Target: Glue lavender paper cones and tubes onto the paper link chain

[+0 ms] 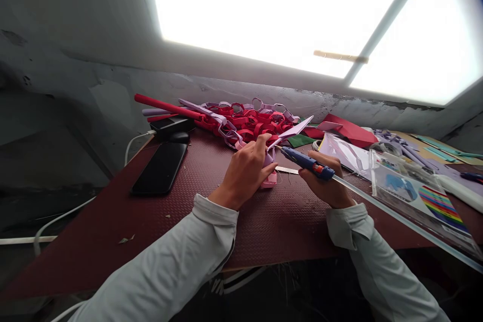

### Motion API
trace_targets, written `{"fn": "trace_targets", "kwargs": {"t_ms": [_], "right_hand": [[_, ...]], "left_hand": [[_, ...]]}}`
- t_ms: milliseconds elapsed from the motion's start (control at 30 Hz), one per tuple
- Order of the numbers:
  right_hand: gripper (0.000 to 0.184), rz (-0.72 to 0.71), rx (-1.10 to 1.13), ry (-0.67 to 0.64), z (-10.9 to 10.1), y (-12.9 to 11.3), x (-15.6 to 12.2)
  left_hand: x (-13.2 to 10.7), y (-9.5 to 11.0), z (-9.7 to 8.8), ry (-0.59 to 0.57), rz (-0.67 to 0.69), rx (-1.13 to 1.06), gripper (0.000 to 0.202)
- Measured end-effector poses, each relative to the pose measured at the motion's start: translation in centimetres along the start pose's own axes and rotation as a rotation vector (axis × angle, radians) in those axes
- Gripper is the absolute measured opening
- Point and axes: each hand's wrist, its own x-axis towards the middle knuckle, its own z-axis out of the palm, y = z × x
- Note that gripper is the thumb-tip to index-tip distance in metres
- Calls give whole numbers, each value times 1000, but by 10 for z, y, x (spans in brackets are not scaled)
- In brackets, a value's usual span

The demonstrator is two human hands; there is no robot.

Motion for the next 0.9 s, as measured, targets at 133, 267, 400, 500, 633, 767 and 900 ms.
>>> {"fn": "trace_targets", "kwargs": {"t_ms": [133,267,400,500,633,767,900], "right_hand": [[31,10,0,22,-4,2,-1],[21,16,46,6,-8,7,-3],[15,-54,79,-42,-10,9,-4],[16,-93,72,-63,-9,7,-4],[22,-122,45,-55,-9,3,-5],[23,-124,26,-49,-8,0,-6],[27,-133,10,-48,-7,-2,-7]], "left_hand": [[0,0,0,4,11,11,68],[0,0,0,7,17,28,68],[0,0,-1,6,25,26,69],[0,0,0,11,47,38,69],[-1,0,0,9,80,72,69],[0,2,-1,19,111,100,69],[0,4,-2,22,123,119,67]]}}
